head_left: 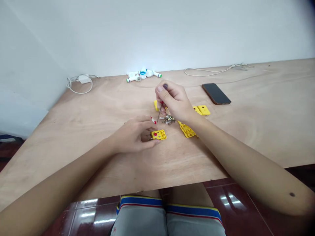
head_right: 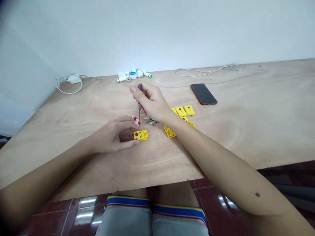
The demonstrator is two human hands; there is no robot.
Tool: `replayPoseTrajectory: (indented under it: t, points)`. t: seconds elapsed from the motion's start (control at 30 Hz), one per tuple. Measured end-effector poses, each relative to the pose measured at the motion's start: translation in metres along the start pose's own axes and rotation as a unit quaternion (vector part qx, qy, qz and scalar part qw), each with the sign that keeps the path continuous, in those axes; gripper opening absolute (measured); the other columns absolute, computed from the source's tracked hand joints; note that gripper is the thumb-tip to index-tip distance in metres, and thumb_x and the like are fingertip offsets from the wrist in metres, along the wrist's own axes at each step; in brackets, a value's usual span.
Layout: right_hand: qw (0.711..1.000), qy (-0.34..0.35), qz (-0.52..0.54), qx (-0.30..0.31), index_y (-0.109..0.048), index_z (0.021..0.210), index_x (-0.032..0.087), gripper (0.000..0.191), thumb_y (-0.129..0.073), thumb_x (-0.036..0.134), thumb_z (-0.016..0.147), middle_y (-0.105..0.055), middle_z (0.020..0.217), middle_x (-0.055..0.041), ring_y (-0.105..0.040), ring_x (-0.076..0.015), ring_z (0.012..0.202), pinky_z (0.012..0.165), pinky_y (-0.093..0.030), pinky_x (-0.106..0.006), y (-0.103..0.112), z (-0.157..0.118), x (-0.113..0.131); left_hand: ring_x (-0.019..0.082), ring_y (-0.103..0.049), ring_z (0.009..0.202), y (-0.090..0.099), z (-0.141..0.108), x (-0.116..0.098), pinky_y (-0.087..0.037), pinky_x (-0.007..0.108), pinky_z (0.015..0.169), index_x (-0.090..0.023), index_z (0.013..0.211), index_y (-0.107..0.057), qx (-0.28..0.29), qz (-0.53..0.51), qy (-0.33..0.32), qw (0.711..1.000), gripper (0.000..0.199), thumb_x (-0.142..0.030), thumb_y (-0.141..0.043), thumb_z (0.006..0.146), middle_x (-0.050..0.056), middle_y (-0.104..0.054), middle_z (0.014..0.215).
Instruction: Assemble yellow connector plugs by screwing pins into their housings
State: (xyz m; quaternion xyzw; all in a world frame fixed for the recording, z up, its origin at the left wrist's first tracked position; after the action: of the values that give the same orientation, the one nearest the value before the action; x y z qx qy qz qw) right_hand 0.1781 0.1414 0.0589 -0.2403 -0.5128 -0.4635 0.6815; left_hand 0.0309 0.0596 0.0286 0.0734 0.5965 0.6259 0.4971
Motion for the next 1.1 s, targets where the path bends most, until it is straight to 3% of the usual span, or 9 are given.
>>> replayPoseTrajectory:
  t: [0.13, 0.23, 0.43, 0.7, 1.1]
  points:
    - [0.999, -0.021, 0.013, 0.033, -0.049, 0.087, 0.027, 0.049, -0.062, 0.068, 0.11, -0.055, 0.069, 0.005, -0.053, -0.0108, 0.048, 0.046, -0.044, -0.028, -0.005, -0.006, 0.004, 0.026, -0.072, 0.103, 0.001, 0.0, -0.001, -0.057, 0.039, 0.089, -0.024, 0.124, -0.076, 0.006, -0.001, -0.005, 1.0, 0.027, -0.035, -0.076, 0.099, 0.007, -0.074, 0.11]
    - [0.998, -0.012, 0.025, 0.064, -0.051, 0.088, 0.026, 0.054, -0.066, 0.075, 0.105, -0.057, 0.069, 0.0052, -0.056, -0.0104, 0.05, 0.046, -0.045, -0.025, -0.01, -0.01, 0.01, 0.027, -0.074, 0.11, 0.003, -0.001, -0.001, -0.06, 0.041, 0.094, -0.025, 0.124, -0.074, 0.004, -0.007, -0.003, 1.0, 0.027, -0.033, -0.077, 0.098, 0.008, -0.075, 0.122]
    - [0.98, -0.003, 0.054, 0.192, -0.056, 0.088, 0.023, 0.051, -0.068, 0.069, 0.107, -0.061, 0.075, 0.0034, -0.066, -0.0109, 0.058, 0.055, -0.053, -0.024, -0.023, -0.015, 0.017, 0.027, -0.076, 0.114, 0.003, 0.0, -0.003, -0.062, 0.045, 0.102, -0.027, 0.117, -0.076, 0.007, -0.011, -0.014, 1.0, 0.016, -0.031, -0.075, 0.101, 0.007, -0.079, 0.125]
    - [0.971, 0.012, 0.07, 0.228, -0.055, 0.087, 0.022, 0.047, -0.073, 0.061, 0.107, -0.058, 0.079, 0.0047, -0.066, -0.0093, 0.06, 0.056, -0.054, -0.023, -0.028, -0.017, 0.012, 0.027, -0.075, 0.116, 0.001, -0.001, 0.001, -0.063, 0.041, 0.099, -0.023, 0.112, -0.075, 0.005, -0.025, -0.008, 1.0, 0.012, -0.029, -0.075, 0.102, 0.009, -0.079, 0.127]
    - [0.976, 0.016, 0.068, 0.208, -0.056, 0.086, 0.021, 0.045, -0.074, 0.057, 0.108, -0.06, 0.077, 0.0055, -0.069, -0.0094, 0.059, 0.054, -0.054, -0.022, -0.026, -0.016, 0.009, 0.028, -0.076, 0.114, 0.002, 0.0, 0.001, -0.063, 0.041, 0.097, -0.022, 0.115, -0.074, -0.003, -0.027, -0.003, 1.0, 0.016, -0.031, -0.075, 0.102, 0.01, -0.079, 0.123]
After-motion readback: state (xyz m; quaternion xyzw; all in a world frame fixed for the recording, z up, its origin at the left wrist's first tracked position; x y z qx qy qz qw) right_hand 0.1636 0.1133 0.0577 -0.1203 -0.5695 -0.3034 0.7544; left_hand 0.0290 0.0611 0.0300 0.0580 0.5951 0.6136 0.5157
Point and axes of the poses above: each hand's wrist, its own z-axis towards the middle knuckle, its own y-axis out of the back of the hand, x = y × z, the point moved 6 cm from there along z, towards the middle knuckle
